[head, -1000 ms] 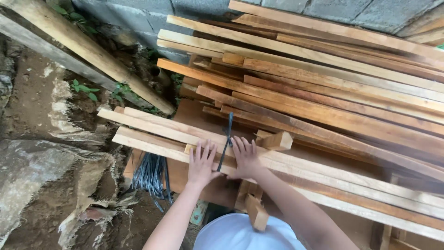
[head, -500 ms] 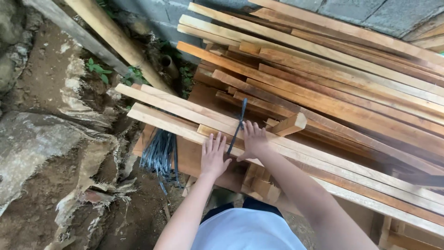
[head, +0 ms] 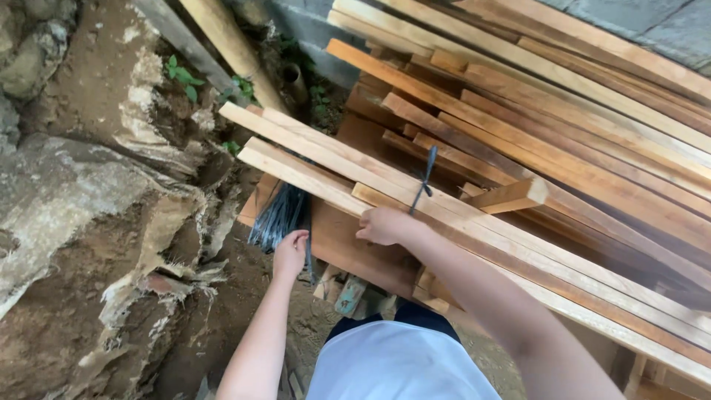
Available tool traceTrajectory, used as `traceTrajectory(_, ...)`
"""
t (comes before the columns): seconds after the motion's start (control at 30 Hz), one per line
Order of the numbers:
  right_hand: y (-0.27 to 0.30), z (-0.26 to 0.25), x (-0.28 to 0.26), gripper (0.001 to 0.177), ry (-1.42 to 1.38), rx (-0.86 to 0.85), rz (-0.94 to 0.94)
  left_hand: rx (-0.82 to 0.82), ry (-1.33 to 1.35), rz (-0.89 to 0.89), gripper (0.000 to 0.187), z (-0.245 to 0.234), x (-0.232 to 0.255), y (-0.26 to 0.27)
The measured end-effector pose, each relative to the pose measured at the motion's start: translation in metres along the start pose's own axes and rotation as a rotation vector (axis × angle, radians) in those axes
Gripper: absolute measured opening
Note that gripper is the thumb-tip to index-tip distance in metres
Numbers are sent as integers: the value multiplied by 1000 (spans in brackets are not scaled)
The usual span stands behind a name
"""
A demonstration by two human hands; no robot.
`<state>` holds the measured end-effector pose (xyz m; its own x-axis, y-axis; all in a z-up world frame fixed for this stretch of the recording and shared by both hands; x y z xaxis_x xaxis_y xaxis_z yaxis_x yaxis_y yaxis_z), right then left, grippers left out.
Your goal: The person arranges several long wooden planks on a wooden workbench, aligning them into a neat stack. They then use a black strap to tie the bundle of planks together, wrapping it around the wood and securing it.
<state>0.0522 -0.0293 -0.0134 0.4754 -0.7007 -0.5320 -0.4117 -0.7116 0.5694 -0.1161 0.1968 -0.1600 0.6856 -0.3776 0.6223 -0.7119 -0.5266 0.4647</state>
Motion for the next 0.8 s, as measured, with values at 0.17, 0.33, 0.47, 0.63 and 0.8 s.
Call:
traceTrajectory(0.17,-89,100,22,43,-281,58,-21,-115,-73,-132,24,6,-21,-20)
traceTrajectory(0.33,-117,161,30,43,-476,149,58,-48,-204,-111,30,18,-20,-19)
traceTrajectory(0.47,-101,159,21,56,-507,98,139,-89,-269,-190,28,20,-10,-14)
traceTrajectory(0.63,-111,173,34,58,-507,92,167,-83,-292,-201,18,9,-2,-11)
traceTrajectory(0.8,-114,173,33,50,-550,96,189,-59,-360,-226,18,0,2,-12)
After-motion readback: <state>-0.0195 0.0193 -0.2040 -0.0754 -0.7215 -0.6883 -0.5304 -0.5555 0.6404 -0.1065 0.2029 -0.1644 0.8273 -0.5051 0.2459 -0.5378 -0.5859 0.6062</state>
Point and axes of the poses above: each hand's wrist, its own y-axis away from the middle knuckle, its own z-axis out of the palm, x = y × z, the point moved 4 cm from there along -y, towards the middle knuckle, and after that the axes turned 11 degrees about -z, right-handed, at the moved point
